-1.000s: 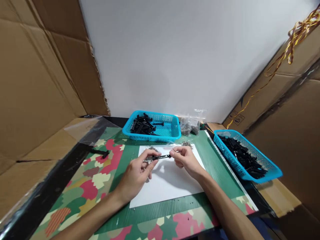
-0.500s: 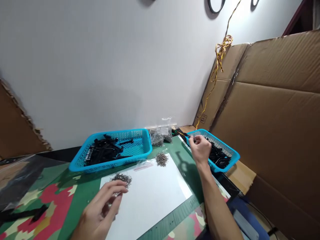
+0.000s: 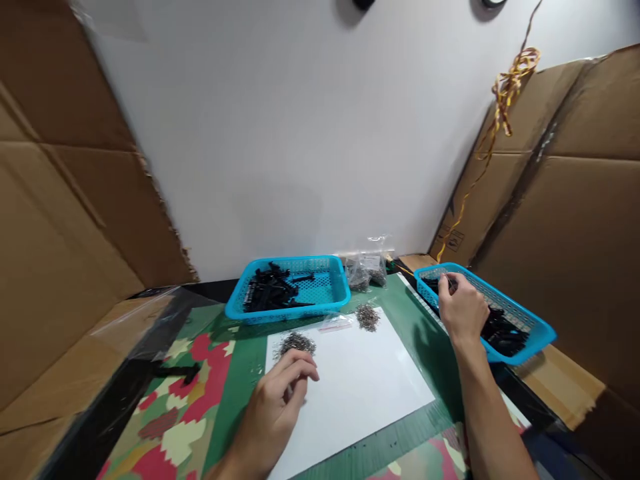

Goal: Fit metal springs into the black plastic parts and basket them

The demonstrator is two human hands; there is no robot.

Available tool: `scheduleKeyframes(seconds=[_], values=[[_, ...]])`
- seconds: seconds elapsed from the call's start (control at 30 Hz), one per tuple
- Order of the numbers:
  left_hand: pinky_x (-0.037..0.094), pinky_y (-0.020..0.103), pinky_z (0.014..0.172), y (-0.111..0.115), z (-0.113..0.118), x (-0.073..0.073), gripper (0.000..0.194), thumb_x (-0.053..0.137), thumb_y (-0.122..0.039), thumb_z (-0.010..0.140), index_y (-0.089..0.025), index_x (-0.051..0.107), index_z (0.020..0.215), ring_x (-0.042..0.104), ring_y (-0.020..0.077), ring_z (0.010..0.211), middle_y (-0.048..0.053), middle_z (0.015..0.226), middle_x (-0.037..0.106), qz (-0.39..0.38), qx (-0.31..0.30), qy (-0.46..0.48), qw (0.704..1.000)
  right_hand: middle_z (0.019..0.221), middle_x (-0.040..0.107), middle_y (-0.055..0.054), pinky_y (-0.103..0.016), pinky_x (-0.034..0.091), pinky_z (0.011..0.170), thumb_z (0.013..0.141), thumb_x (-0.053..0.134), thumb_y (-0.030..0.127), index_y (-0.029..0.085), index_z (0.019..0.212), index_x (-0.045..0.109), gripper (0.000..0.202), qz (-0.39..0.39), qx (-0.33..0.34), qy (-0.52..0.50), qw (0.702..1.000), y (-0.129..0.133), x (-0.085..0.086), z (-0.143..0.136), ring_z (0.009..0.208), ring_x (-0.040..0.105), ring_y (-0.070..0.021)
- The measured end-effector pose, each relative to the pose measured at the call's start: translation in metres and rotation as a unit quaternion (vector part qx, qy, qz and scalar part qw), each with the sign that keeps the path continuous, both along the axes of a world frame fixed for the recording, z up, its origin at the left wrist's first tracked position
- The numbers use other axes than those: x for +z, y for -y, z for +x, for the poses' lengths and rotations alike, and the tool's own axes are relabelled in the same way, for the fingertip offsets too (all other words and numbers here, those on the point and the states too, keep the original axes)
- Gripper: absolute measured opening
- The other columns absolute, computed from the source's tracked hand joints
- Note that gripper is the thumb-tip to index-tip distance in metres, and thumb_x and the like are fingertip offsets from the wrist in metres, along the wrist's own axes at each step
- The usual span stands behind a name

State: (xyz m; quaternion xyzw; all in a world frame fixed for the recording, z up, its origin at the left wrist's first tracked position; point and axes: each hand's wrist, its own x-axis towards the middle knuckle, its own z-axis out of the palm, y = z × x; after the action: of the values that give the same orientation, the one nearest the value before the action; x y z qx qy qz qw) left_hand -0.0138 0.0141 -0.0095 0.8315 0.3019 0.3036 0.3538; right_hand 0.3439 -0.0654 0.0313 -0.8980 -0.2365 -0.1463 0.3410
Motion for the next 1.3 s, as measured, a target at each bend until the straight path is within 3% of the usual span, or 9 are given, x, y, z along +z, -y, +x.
scheduleKeyframes(seconds=[0.17, 0.27, 0.37, 0.47, 0.63, 0.9, 1.03, 1.13, 1.3], values=[[0.047, 0.027, 0.066, 0.007, -0.006, 0.000, 0.028, 0.042, -0.017, 0.100, -0.021, 0.067, 0.089, 0.060, 0.0157, 0.077, 0.004, 0.098, 0.068, -0.009, -0.022, -0.005, 1.000, 0.102, 0.077, -0.013, -0.031, 0.047, 0.079, 0.112, 0.030, 0.040, 0.018, 0.105, 0.074, 0.049, 0.082, 0.372, 0.002, 0.925, -0.041, -0.001, -0.072, 0.090, 0.070, -0.0246], [0.044, 0.027, 0.066, 0.009, -0.008, -0.001, 0.027, 0.042, -0.012, 0.097, -0.021, 0.066, 0.088, 0.059, 0.0157, 0.078, 0.003, 0.097, 0.067, -0.020, -0.031, -0.002, 0.999, 0.107, 0.076, -0.009, -0.029, 0.048, 0.088, 0.114, 0.026, 0.039, 0.020, 0.109, 0.070, 0.049, -0.029, 0.519, 0.023, 0.854, -0.087, 0.011, -0.112, 0.099, 0.068, -0.0213], [0.041, 0.028, 0.065, 0.011, -0.008, -0.002, 0.025, 0.044, -0.009, 0.094, -0.020, 0.066, 0.086, 0.055, 0.0146, 0.073, 0.003, 0.094, 0.067, -0.017, -0.027, 0.001, 0.999, 0.100, 0.075, -0.008, -0.032, 0.052, 0.089, 0.112, 0.041, 0.038, 0.019, 0.103, 0.072, 0.038, -0.109, 0.545, 0.020, 0.831, -0.146, 0.019, -0.129, 0.096, 0.069, -0.0218], [0.040, 0.028, 0.066, 0.014, -0.009, -0.002, 0.025, 0.046, -0.006, 0.090, -0.019, 0.066, 0.084, 0.055, 0.0142, 0.073, 0.002, 0.091, 0.067, -0.013, -0.027, 0.009, 1.000, 0.128, 0.068, -0.010, -0.043, 0.060, 0.093, 0.103, 0.066, 0.038, 0.018, 0.129, 0.066, 0.033, -0.193, 0.531, 0.020, 0.825, -0.198, 0.015, -0.134, 0.109, 0.069, -0.0244], [0.040, 0.028, 0.069, 0.017, -0.011, -0.003, 0.027, 0.047, -0.003, 0.086, -0.019, 0.069, 0.081, 0.058, 0.0148, 0.076, 0.003, 0.089, 0.067, -0.015, -0.025, 0.017, 0.999, 0.135, 0.065, -0.011, -0.046, 0.060, 0.095, 0.102, 0.068, 0.037, 0.019, 0.135, 0.064, 0.037, -0.284, 0.503, 0.043, 0.815, -0.233, -0.005, -0.141, 0.114, 0.068, -0.0256], [0.038, 0.028, 0.062, 0.011, -0.011, -0.002, 0.024, 0.051, -0.012, 0.092, -0.018, 0.071, 0.083, 0.053, 0.0140, 0.066, 0.005, 0.090, 0.069, -0.060, 0.014, 0.078, 0.995, 0.133, 0.066, -0.012, -0.045, 0.060, 0.094, 0.100, 0.070, 0.036, 0.017, 0.133, 0.064, 0.038, -0.286, 0.476, 0.020, 0.832, -0.218, 0.006, -0.148, 0.113, 0.069, -0.0261], [0.036, 0.024, 0.050, 0.006, -0.011, 0.001, 0.027, 0.050, -0.034, 0.103, -0.018, 0.070, 0.100, 0.048, 0.0085, 0.051, 0.005, 0.096, 0.071, -0.147, 0.056, 0.148, 0.976, 0.091, 0.073, -0.013, -0.029, 0.047, 0.067, 0.092, 0.068, 0.023, 0.009, 0.099, 0.076, 0.018, -0.196, 0.488, 0.012, 0.851, -0.175, 0.037, -0.156, 0.081, 0.066, -0.0201], [0.032, 0.021, 0.041, 0.005, -0.009, 0.003, 0.039, 0.046, -0.051, 0.106, -0.018, 0.065, 0.112, 0.044, 0.0054, 0.043, 0.004, 0.095, 0.070, -0.208, 0.056, 0.193, 0.957, 0.073, 0.068, -0.004, -0.025, 0.034, 0.054, 0.091, 0.064, 0.032, 0.014, 0.093, 0.076, 0.021, -0.138, 0.554, -0.010, 0.821, -0.129, 0.044, -0.169, 0.061, 0.053, -0.0118], [0.024, 0.018, 0.034, 0.012, 0.000, -0.001, 0.057, 0.041, -0.071, 0.103, -0.017, 0.058, 0.114, 0.037, 0.0073, 0.035, -0.004, 0.057, 0.058, -0.298, 0.039, 0.203, 0.932, 0.050, 0.050, 0.006, -0.025, 0.025, 0.049, 0.087, 0.069, 0.033, 0.016, 0.082, 0.071, 0.018, -0.020, 0.640, -0.149, 0.753, -0.072, 0.022, -0.190, 0.049, 0.037, -0.0094]])
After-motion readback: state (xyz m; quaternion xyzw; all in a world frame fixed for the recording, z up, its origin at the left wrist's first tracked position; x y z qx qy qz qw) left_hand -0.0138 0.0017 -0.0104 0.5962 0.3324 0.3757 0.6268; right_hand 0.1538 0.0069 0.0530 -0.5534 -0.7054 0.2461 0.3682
